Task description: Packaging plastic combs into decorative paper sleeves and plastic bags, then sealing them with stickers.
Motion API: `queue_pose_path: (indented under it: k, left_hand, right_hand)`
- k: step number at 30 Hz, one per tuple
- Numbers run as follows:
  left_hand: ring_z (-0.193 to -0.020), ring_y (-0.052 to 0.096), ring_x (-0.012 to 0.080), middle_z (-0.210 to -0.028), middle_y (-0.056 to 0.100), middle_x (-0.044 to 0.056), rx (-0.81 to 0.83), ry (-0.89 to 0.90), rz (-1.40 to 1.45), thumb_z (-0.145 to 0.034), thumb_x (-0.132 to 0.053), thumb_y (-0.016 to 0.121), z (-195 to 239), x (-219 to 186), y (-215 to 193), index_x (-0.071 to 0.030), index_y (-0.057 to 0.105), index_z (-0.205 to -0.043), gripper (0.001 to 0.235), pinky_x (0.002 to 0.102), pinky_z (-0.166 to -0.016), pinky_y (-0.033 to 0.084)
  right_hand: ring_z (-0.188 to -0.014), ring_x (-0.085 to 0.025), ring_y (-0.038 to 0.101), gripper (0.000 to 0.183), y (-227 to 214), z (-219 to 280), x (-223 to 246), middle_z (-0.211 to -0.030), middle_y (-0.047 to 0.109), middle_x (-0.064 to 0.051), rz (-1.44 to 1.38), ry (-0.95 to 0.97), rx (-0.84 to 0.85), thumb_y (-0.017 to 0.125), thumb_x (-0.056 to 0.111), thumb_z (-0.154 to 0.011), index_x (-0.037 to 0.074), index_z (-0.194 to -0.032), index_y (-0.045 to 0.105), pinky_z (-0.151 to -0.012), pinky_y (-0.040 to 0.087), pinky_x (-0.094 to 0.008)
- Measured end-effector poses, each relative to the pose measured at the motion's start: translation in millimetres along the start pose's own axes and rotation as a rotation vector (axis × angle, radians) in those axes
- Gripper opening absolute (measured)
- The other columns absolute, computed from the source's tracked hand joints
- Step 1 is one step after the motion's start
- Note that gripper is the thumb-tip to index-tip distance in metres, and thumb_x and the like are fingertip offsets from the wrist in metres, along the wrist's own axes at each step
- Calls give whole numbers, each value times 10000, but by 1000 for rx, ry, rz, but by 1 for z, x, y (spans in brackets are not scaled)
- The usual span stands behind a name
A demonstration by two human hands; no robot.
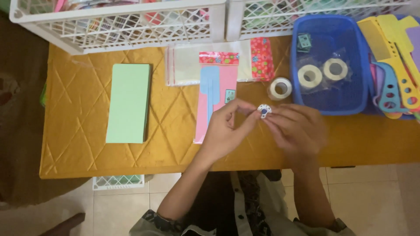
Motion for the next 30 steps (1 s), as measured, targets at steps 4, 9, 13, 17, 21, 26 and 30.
queue_pose_path:
  k: [4, 9, 13, 17, 21, 26, 30]
  left_hand:
    - [-897, 684, 130, -865, 725, 22, -47, 8, -43, -953, -166, 726, 6, -3, -18, -137, 734, -1012, 66, 360, -952, 518]
    - [-855, 667, 206, -805, 695, 13, -89, 131, -232, -914, -172, 779, 17, -3, -47, -175, 741, -945, 49, 348, -907, 509]
    - [-851, 682, 287, -807, 705, 58, -19, 144, -274, -917, -141, 749, 31, 4, -61, -155, 743, -961, 46, 381, -847, 517]
    - [-854, 669, 282, -843, 730, 53, -44, 135, -278, -916, -109, 743, 39, 11, -72, -147, 751, -958, 57, 379, -825, 499]
    - [-848, 651, 268, -833, 733, 33, -75, 153, -349, -901, -131, 762, 38, 11, -79, -159, 757, -944, 52, 371, -825, 475]
    - [-892, 632, 231, -860, 714, -11, -243, 217, -701, -899, -204, 761, 40, 11, -87, -180, 750, -959, 65, 375, -860, 442]
    - [-903, 625, 221, -874, 702, -23, -300, 182, -739, -918, -208, 735, 37, 13, -97, -177, 737, -999, 87, 364, -838, 437]
  right_hand:
    - [-822, -334, 724, 117, 4, -4, 12, -899, 795, -120, -6, 29, 46, 909, 61, -843, 58, -889, 802, -819, 592, -423]
    - [-859, -268, 685, 95, 24, 30, -5, -886, 710, -116, -443, 598, 130, 666, -14, -969, -33, -1052, 708, -870, 551, -404]
    - [-846, -176, 730, 154, 49, 52, 6, -883, 760, -60, -442, 874, 226, 792, 27, -875, 67, -1022, 775, -860, 563, -356]
    - [-764, -143, 694, 171, 63, 52, 15, -855, 766, -65, -512, 932, 274, 808, 9, -854, 53, -1011, 757, -809, 567, -336]
    - [-657, -140, 679, 151, 73, 51, 15, -760, 755, -65, -470, 943, 311, 792, 13, -850, 70, -980, 742, -716, 560, -316]
    - [-701, -145, 683, 133, 87, 56, 16, -795, 765, -96, -411, 1096, 309, 795, 20, -870, 62, -988, 750, -723, 574, -327]
    - [-739, -159, 684, 116, 89, 77, 5, -823, 759, -123, -426, 1205, 264, 769, 15, -909, 48, -1018, 747, -751, 585, -349]
Point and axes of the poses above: each hand's wrist, its own z-axis away from the middle knuckle, its own y-axis out of the palm, x = y × z, the point moved 5 cm from there along -z, towards the middle knuckle
